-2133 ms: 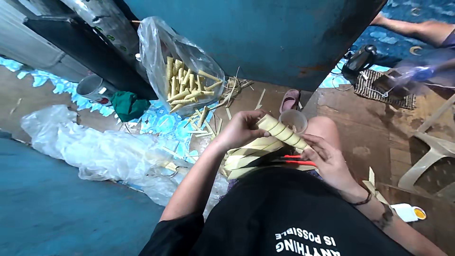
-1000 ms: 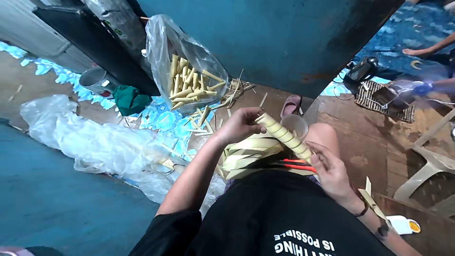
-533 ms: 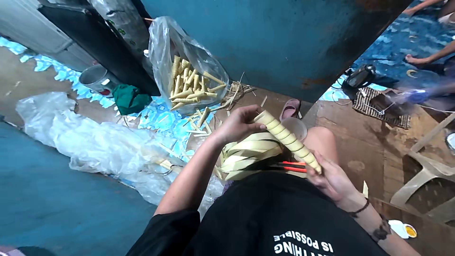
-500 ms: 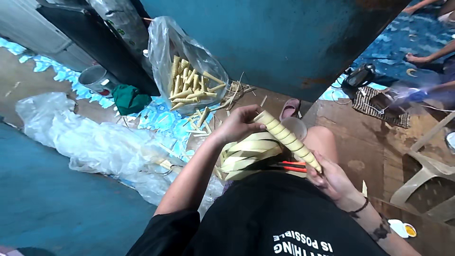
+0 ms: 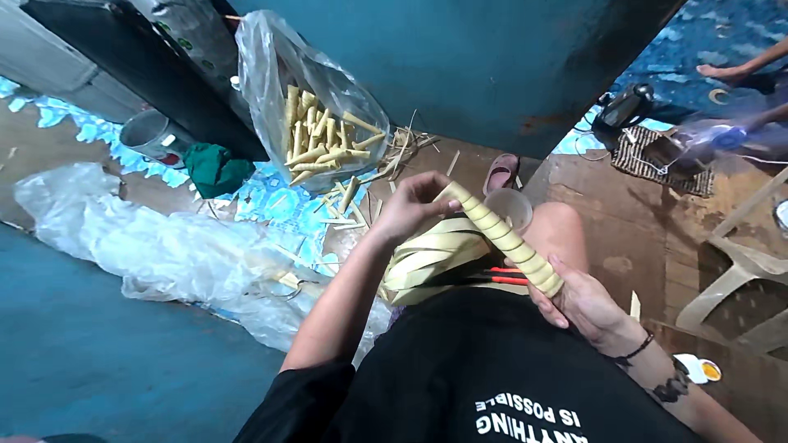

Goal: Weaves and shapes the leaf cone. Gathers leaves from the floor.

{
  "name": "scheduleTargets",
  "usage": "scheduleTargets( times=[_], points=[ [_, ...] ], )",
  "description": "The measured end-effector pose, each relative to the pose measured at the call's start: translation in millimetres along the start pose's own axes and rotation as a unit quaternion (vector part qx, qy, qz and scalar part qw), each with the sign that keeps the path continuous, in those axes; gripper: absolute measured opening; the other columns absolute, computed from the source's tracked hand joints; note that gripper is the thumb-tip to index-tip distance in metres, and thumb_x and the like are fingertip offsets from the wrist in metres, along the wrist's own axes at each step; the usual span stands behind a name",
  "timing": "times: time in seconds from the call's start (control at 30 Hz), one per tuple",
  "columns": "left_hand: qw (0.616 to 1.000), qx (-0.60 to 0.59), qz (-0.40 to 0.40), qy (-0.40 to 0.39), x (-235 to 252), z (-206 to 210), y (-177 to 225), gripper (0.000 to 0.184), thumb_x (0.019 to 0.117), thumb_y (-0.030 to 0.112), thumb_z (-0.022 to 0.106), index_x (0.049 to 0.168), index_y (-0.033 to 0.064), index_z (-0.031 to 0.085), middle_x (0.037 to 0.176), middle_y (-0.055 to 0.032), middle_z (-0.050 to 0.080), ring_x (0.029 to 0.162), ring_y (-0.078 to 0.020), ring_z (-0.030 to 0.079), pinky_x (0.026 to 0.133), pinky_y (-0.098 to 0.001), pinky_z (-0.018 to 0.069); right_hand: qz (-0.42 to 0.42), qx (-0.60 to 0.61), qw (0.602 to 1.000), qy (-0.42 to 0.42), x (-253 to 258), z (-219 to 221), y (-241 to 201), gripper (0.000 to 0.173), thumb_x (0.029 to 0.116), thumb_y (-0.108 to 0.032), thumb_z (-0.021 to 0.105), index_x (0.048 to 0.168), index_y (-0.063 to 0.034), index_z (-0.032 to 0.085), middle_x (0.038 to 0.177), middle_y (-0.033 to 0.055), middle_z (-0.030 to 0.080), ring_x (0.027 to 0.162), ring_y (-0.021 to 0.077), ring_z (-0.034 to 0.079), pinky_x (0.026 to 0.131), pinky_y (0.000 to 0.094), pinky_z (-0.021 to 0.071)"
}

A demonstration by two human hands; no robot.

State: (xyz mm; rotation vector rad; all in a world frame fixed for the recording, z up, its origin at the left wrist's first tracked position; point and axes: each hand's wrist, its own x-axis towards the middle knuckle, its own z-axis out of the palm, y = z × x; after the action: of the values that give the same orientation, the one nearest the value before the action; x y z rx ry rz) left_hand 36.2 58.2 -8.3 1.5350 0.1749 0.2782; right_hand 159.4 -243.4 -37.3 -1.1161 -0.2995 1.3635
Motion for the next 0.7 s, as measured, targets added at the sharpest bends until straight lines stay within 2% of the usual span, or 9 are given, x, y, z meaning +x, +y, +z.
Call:
scheduleTargets(
  times=[0.07, 0.17, 0.2, 0.3, 0.37, 0.43, 0.5, 0.63, 0.7],
  points=[
    [0.998, -0.038, -0.001, 0.046, -1.0, 1.6, -13.7, 0.016, 0.0904, -0.003, 0.067, 0.104, 0.0049, 0.064, 0.095, 0.0006, 0.071, 0.086, -0.0084, 0.069, 0.082, -0.0298, 0.0596, 0.015, 0.015, 0.999, -0.048, 2.6, 0.3, -1.3, 0.066, 0.1097, -0.043, 0.011, 0.14, -0.004, 0.055, 0.068, 0.0004, 0.065, 0.046, 0.0053, 0.058, 0.041, 0.0178, 0.0502],
    [0.997, -0.024, 0.014, 0.078, -7.7, -2.7, -36.2, 0.014, 0.0883, 0.002, 0.067, 0.102, 0.0049, 0.066, 0.134, -0.0033, 0.059, 0.116, -0.0113, 0.062, 0.096, -0.0307, 0.0554, 0.049, -0.002, 0.991, -0.123, 9.3, -2.0, -0.9, 0.063, 0.1099, -0.041, 0.014, 0.139, -0.0066, 0.057, 0.071, -0.0006, 0.068, 0.051, 0.0067, 0.063, 0.045, 0.0208, 0.055],
    [0.996, -0.034, 0.008, 0.081, -11.6, -4.5, -41.3, 0.014, 0.0897, 0.003, 0.065, 0.104, 0.0062, 0.065, 0.134, -0.0035, 0.061, 0.117, -0.0123, 0.063, 0.097, -0.0316, 0.0553, 0.065, -0.017, 0.987, -0.143, 13.1, -3.4, -2.9, 0.061, 0.1098, -0.044, 0.018, 0.137, -0.0078, 0.058, 0.072, -0.0003, 0.069, 0.053, 0.0082, 0.065, 0.048, 0.0229, 0.0574],
    [0.993, -0.054, -0.024, 0.101, -29.5, -12.3, -45.9, 0.017, 0.0957, 0.007, 0.061, 0.107, 0.0207, 0.063, 0.104, 0.0068, 0.07, 0.093, -0.0048, 0.067, 0.082, -0.0254, 0.0577, 0.064, -0.188, 0.975, -0.102, 31.9, -5.1, -22.3, 0.055, 0.1109, -0.039, 0.022, 0.121, -0.0075, 0.065, 0.077, -0.0025, 0.072, 0.063, 0.0059, 0.069, 0.059, 0.0233, 0.0609],
    [0.992, -0.074, -0.019, 0.099, -37.2, -20.6, -46.0, 0.019, 0.0965, 0.011, 0.061, 0.109, 0.025, 0.064, 0.101, 0.0081, 0.069, 0.09, -0.0041, 0.066, 0.08, -0.0244, 0.0574, 0.008, -0.402, 0.915, -0.014, 60.0, -10.9, -38.8, 0.047, 0.113, -0.029, 0.028, 0.119, -0.0037, 0.067, 0.088, 0.0021, 0.07, 0.075, 0.0096, 0.067, 0.074, 0.0303, 0.0587],
    [0.991, -0.099, -0.006, 0.093, -40.1, -25.9, -46.3, 0.016, 0.0965, 0.013, 0.063, 0.107, 0.0256, 0.063, 0.1, 0.0067, 0.069, 0.088, -0.005, 0.066, 0.079, -0.0244, 0.0575, -0.044, -0.57, 0.817, 0.067, 103.0, -30.5, -48.4, 0.035, 0.111, -0.024, 0.044, 0.116, -0.001, 0.07, 0.099, 0.0155, 0.072, 0.089, 0.0271, 0.07, 0.086, 0.0496, 0.0567],
    [0.99, -0.113, 0.003, 0.09, -39.4, -29.1, -47.7, 0.016, 0.0965, 0.012, 0.063, 0.106, 0.0251, 0.063, 0.102, 0.006, 0.069, 0.091, -0.0054, 0.067, 0.081, -0.0249, 0.0576, -0.032, -0.66, 0.745, 0.093, 150.0, -53.5, -51.6, 0.027, 0.1061, -0.018, 0.055, 0.113, 0.0023, 0.072, 0.108, 0.0248, 0.07, 0.104, 0.0405, 0.068, 0.096, 0.0603, 0.0508],
    [0.987, -0.131, 0.008, 0.095, -39.5, -31.6, -45.8, 0.016, 0.0971, 0.011, 0.063, 0.106, 0.0248, 0.064, 0.103, 0.0064, 0.068, 0.093, -0.0054, 0.066, 0.084, -0.025, 0.0569, 0.061, -0.747, 0.659, 0.061, 212.8, -71.2, -33.6, 0.015, 0.0928, -0.005, 0.068, 0.104, 0.0035, 0.074, 0.113, 0.0273, 0.069, 0.112, 0.0455, 0.064, 0.098, 0.0656, 0.0485],
    [0.984, -0.142, 0.012, 0.102, -41.2, -33.6, -46.9, 0.017, 0.0969, 0.01, 0.064, 0.106, 0.0249, 0.064, 0.104, 0.0065, 0.069, 0.093, -0.0054, 0.066, 0.084, -0.025, 0.057, 0.087, -0.779, 0.618, 0.051, 223.0, -68.5, -20.1, 0.014, 0.0918, 0.0, 0.066, 0.103, 0.0046, 0.072, 0.113, 0.0274, 0.068, 0.112, 0.0461, 0.064, 0.095, 0.0656, 0.0501]
  ],
)
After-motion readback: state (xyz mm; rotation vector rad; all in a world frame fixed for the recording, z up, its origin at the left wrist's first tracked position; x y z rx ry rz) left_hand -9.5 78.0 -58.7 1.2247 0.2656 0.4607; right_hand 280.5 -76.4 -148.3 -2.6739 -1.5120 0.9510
